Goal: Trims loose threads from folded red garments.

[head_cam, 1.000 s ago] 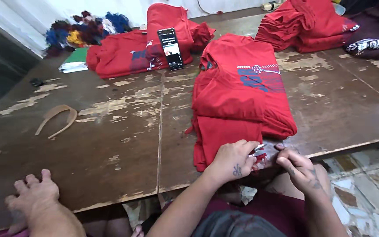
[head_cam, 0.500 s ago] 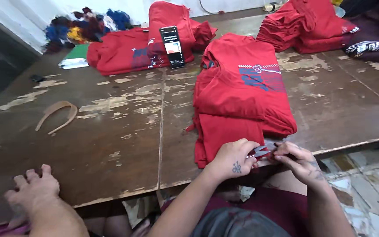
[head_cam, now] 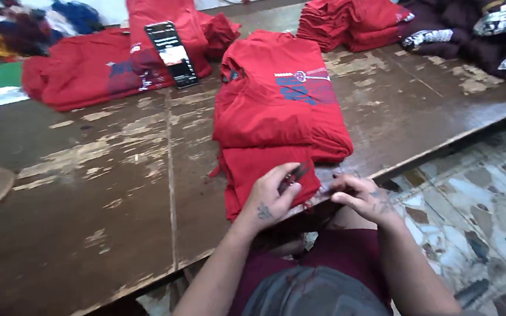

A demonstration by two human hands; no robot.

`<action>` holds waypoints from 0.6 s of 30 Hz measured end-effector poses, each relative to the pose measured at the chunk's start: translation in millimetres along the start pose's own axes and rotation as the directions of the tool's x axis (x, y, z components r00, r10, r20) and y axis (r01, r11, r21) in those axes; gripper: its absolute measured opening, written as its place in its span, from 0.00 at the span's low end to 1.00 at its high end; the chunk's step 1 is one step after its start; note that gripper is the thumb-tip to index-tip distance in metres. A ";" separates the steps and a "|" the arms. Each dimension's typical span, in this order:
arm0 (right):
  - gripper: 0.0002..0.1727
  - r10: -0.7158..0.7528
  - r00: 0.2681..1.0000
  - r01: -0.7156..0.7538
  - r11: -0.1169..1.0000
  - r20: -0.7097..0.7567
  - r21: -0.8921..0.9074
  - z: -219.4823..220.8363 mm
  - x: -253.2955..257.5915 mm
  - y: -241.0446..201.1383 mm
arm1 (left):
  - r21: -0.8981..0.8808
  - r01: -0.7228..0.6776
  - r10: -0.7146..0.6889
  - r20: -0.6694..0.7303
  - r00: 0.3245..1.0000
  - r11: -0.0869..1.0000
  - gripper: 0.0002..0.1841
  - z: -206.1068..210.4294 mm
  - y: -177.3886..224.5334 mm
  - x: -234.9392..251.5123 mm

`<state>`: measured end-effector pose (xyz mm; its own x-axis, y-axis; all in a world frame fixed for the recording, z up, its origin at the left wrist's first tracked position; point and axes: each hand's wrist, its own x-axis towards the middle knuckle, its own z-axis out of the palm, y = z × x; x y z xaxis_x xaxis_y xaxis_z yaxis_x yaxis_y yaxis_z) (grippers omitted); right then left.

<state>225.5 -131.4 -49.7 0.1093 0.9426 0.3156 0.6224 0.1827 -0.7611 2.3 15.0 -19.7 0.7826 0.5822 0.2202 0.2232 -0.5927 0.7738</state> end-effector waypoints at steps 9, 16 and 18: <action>0.20 -0.017 0.982 -0.018 0.983 -0.190 -0.182 27.2 25.9 -0.1 | 0.132 0.057 -0.068 0.083 0.994 0.990 0.20 -8.5 -2.0 -3.7; 0.10 -0.080 0.953 0.046 0.992 -0.291 -0.121 28.8 19.8 11.7 | 0.245 0.062 -0.092 0.113 0.989 0.968 0.20 -6.8 5.0 -0.7; 0.10 -0.093 0.951 0.055 0.989 -0.295 -0.136 28.9 19.4 13.0 | 0.310 0.038 -0.075 0.109 0.991 0.950 0.19 -1.4 9.5 2.6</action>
<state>213.3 -102.6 -69.9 0.2745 0.7968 0.5383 0.7271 0.1944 -0.6585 5.6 11.6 -10.9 0.8221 0.5612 0.0960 0.4219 -0.7137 0.5591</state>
